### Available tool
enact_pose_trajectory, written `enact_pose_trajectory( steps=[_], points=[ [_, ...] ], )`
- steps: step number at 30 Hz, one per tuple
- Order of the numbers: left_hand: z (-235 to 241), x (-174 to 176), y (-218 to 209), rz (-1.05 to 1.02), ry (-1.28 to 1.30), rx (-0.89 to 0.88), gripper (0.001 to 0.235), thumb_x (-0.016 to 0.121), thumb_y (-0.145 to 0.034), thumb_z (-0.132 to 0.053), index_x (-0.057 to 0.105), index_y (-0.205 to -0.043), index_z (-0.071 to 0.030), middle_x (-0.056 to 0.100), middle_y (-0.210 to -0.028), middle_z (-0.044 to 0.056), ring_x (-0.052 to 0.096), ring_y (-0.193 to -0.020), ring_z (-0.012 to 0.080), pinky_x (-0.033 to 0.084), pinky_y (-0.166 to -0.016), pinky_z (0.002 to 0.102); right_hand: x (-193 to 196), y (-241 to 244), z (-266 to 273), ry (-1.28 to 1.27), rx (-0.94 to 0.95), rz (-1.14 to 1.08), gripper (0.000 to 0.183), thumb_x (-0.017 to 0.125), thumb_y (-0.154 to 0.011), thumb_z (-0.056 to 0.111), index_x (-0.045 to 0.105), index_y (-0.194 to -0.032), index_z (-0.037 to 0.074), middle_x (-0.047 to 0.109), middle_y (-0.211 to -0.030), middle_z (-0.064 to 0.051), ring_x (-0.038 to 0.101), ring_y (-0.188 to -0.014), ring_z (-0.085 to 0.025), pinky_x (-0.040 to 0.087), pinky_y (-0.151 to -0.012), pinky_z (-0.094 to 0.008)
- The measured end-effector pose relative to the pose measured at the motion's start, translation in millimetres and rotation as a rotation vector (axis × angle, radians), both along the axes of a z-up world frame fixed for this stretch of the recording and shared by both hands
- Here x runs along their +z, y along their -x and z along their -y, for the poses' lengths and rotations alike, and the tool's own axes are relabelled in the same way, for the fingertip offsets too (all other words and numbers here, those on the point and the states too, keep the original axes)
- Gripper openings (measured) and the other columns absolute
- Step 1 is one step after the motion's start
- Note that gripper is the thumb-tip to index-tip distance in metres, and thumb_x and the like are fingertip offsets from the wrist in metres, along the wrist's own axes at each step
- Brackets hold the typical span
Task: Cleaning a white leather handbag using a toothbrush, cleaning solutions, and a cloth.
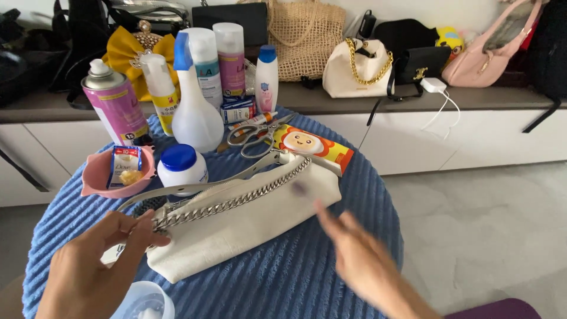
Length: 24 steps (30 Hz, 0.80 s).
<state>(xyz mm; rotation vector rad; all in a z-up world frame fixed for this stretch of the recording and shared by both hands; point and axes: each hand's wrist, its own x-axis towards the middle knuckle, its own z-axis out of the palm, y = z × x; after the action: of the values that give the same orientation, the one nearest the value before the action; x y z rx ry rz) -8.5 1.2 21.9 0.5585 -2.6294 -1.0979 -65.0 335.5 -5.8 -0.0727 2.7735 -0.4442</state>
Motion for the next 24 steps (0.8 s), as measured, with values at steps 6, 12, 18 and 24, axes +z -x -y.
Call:
enact_pose_trajectory(
  steps=[6,12,18,24],
  points=[
    [0.4,-4.2,-2.1,0.08,0.011,0.019,0.023,0.065,-0.099,-0.027,0.081,-0.088,-0.016,0.093,-0.095,-0.017,0.07,-0.129,-0.0119,0.056,-0.075,0.025,2.9,30.5,-20.4,-0.09,-0.212,-0.336,0.095,0.045,-0.09,0.001,0.006,-0.167,0.041,0.048,-0.122,-0.013,0.067,-0.095,-0.045,0.052,-0.087,-0.054],
    [7.1,-16.7,-4.1,0.007,0.034,-0.035,0.022,0.067,-0.093,-0.024,0.087,-0.087,-0.018,0.089,-0.108,-0.017,0.067,-0.136,-0.0085,0.06,-0.067,0.027,33.5,7.6,15.3,-0.063,-0.116,-0.006,0.084,0.037,-0.1,0.02,-0.008,-0.165,0.049,0.042,-0.132,-0.007,0.067,-0.081,-0.026,0.055,-0.078,-0.04],
    [5.7,-28.4,-4.3,-0.396,0.228,-0.246,0.021,0.063,-0.093,-0.021,0.075,-0.095,-0.004,0.087,-0.089,-0.003,0.074,-0.112,0.0139,0.041,-0.126,0.043,8.9,8.6,3.2,-0.131,-0.057,-0.257,0.086,0.041,-0.096,0.003,0.008,-0.166,0.041,0.042,-0.121,-0.005,0.067,-0.072,-0.037,0.057,-0.066,-0.052],
    [7.2,-23.0,-7.3,-0.322,0.123,-0.251,0.019,0.063,-0.094,-0.023,0.075,-0.091,-0.008,0.09,-0.084,-0.009,0.073,-0.119,0.0069,0.039,-0.125,0.039,11.3,12.8,7.6,-0.082,-0.057,-0.098,0.102,0.043,-0.094,0.002,-0.006,-0.163,0.058,0.041,-0.118,0.0,0.065,-0.077,-0.033,0.051,-0.078,-0.046]
  ],
)
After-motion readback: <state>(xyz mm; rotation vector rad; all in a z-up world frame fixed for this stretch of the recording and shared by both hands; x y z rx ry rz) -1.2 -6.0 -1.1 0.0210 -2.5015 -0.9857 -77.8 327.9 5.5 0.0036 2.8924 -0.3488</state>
